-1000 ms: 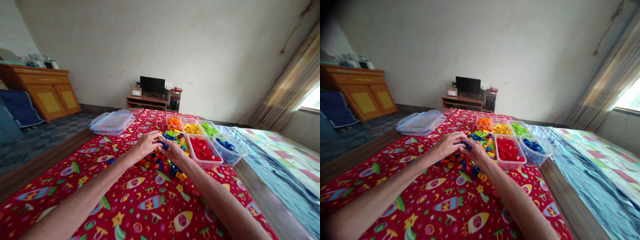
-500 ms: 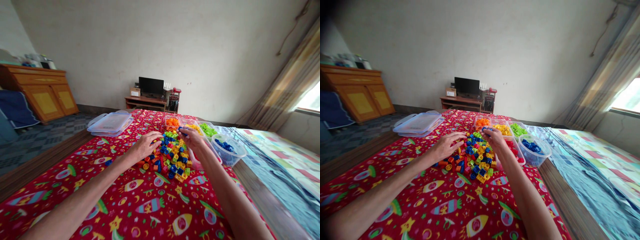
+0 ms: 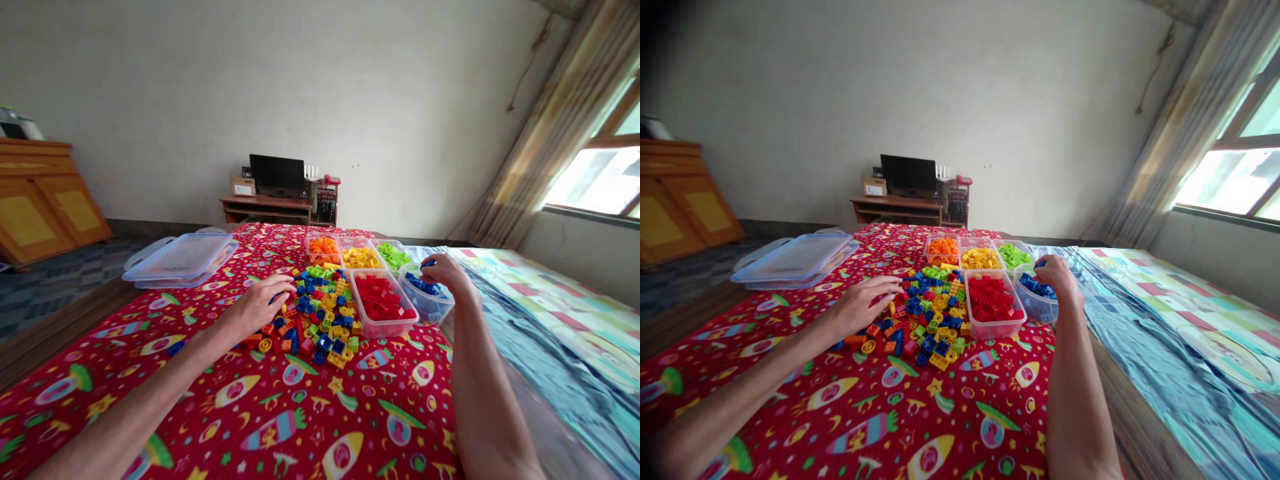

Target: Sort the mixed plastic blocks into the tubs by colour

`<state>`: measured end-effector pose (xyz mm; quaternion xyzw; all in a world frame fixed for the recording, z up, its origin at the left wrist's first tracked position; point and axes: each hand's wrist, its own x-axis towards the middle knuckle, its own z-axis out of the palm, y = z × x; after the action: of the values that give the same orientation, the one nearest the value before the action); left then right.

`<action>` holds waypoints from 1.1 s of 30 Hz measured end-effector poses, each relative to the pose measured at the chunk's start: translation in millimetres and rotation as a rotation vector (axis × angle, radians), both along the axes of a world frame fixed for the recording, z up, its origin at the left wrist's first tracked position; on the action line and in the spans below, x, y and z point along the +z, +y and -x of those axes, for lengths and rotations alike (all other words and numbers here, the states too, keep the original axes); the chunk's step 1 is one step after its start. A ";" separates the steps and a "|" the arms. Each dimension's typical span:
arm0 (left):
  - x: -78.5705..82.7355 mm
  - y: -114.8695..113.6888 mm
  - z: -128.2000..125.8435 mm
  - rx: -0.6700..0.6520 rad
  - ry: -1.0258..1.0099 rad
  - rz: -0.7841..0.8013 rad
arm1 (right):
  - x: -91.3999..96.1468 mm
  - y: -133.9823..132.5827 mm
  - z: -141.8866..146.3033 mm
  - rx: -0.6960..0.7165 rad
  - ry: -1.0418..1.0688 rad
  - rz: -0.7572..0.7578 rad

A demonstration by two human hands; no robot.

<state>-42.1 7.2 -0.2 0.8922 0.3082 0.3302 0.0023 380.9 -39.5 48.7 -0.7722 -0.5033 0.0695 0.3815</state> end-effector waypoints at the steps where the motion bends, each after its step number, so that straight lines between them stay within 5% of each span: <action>1: -0.6 0.9 0.4 0.000 0.002 -0.003 | 0.3 -1.8 -1.7 -0.025 -0.095 0.065; 4: -1.3 2.6 1.4 0.003 0.014 -0.003 | 10.1 -9.5 1.5 -0.096 -0.260 0.061; 10: 1.1 3.3 6.8 0.033 0.049 0.004 | 45.0 -23.6 22.3 -0.218 -0.202 -0.202; 20: 40.3 2.7 60.3 0.166 0.146 0.094 | 58.6 -29.9 37.1 -0.168 -0.195 -0.398; 27: -8.3 -11.3 150.4 0.382 0.368 0.352 | 60.7 -31.9 44.8 -0.167 -0.193 -0.406; 29: -25.0 -23.6 160.8 0.462 0.408 0.386 | 60.6 -31.2 47.1 -0.170 -0.198 -0.397; 33: -47.1 -39.4 157.4 0.417 0.427 0.357 | 60.9 -29.8 52.1 -0.144 -0.210 -0.356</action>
<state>-199.4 -32.2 -47.4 0.8445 0.5303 0.0704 0.0260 328.8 -69.4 109.5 -0.7298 -0.4881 -0.1286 0.4611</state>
